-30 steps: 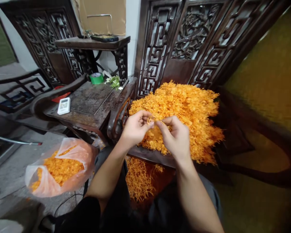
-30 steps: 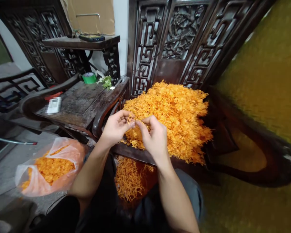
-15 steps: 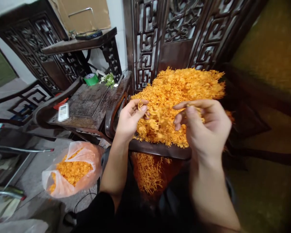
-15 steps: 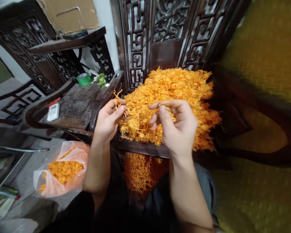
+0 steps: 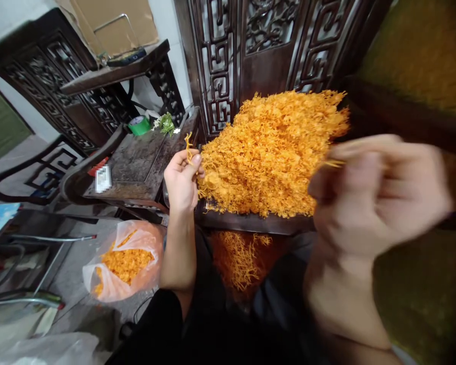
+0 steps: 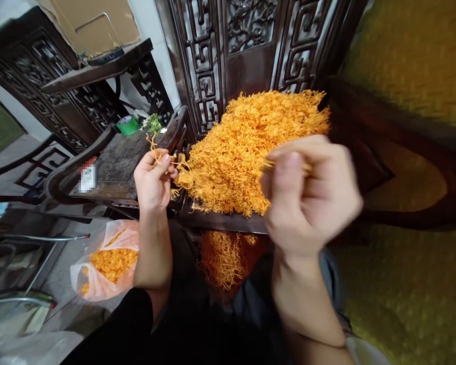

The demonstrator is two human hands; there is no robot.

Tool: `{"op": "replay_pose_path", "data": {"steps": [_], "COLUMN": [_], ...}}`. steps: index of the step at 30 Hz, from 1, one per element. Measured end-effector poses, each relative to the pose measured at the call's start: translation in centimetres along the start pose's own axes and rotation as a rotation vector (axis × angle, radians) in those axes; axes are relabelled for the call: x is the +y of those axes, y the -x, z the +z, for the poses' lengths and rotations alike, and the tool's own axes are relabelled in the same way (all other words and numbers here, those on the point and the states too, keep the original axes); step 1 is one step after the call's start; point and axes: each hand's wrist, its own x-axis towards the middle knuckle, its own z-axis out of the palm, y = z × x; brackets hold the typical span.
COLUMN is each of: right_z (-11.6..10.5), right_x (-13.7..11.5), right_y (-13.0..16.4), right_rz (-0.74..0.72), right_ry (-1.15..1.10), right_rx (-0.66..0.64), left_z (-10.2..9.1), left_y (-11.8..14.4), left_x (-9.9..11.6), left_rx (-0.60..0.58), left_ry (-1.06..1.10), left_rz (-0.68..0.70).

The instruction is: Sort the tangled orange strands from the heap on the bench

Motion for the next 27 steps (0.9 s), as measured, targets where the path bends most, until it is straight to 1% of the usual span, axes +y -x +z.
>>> {"op": "replay_pose_path", "data": {"steps": [1,2,4,7,9,11,12,14,16,17,18,19,20,24,27], "right_z": [-0.1,0.0,0.5,1.6,2.2,2.5,2.5,2.5,2.4,2.5,2.5,2.6,2.7,2.8,2.7], "right_x": [0.0,0.0,0.4,1.4,2.0,2.3,2.4,2.5,2.7,2.8,3.0,3.2,3.5,4.2,4.3], "right_y": [-0.1,-0.1,-0.2,0.1,0.3,0.6,0.7,0.7,0.7,0.7,0.6,0.6,0.6,0.4,0.1], "right_rz": [0.035,0.07,0.091,-0.03,-0.109,-0.143,-0.137,-0.065,0.047,0.094,0.128,0.153,0.173,0.249,0.249], "right_ry": [-0.035,-0.059,-0.028,0.181,0.271,0.259,0.224,0.127,0.02,-0.027,-0.067,-0.103,-0.134,-0.182,-0.145], "right_rx": [-0.013,-0.065,-0.236,-0.401,-0.46,-0.462,-0.447,-0.419,-0.419,-0.424,-0.428,-0.431,-0.433,-0.426,-0.409], "left_z": [0.1,0.3,0.9,1.6,1.5,1.1,0.8,0.2,-0.3,-0.4,-0.4,-0.3,-0.2,0.4,0.7], "left_y": [0.1,0.2,0.7,1.4,1.6,1.5,1.5,1.3,1.2,1.2,1.3,1.4,1.5,2.0,2.3], "left_x": [0.3,0.6,1.1,1.2,1.1,1.1,1.1,1.1,1.2,1.2,1.2,1.1,1.0,1.1,1.4], "left_rx": [-0.041,-0.083,-0.131,-0.134,-0.152,-0.199,-0.232,-0.346,-0.532,-0.629,-0.703,-0.738,-0.732,-0.561,-0.576], "left_ry": [0.034,0.061,0.091,0.064,0.011,-0.048,-0.076,-0.142,-0.211,-0.246,-0.28,-0.309,-0.336,-0.38,-0.335], "left_rz": [-0.03,-0.059,-0.097,-0.129,-0.144,-0.117,-0.082,0.002,0.043,0.034,0.011,-0.016,-0.042,-0.085,-0.154]}}
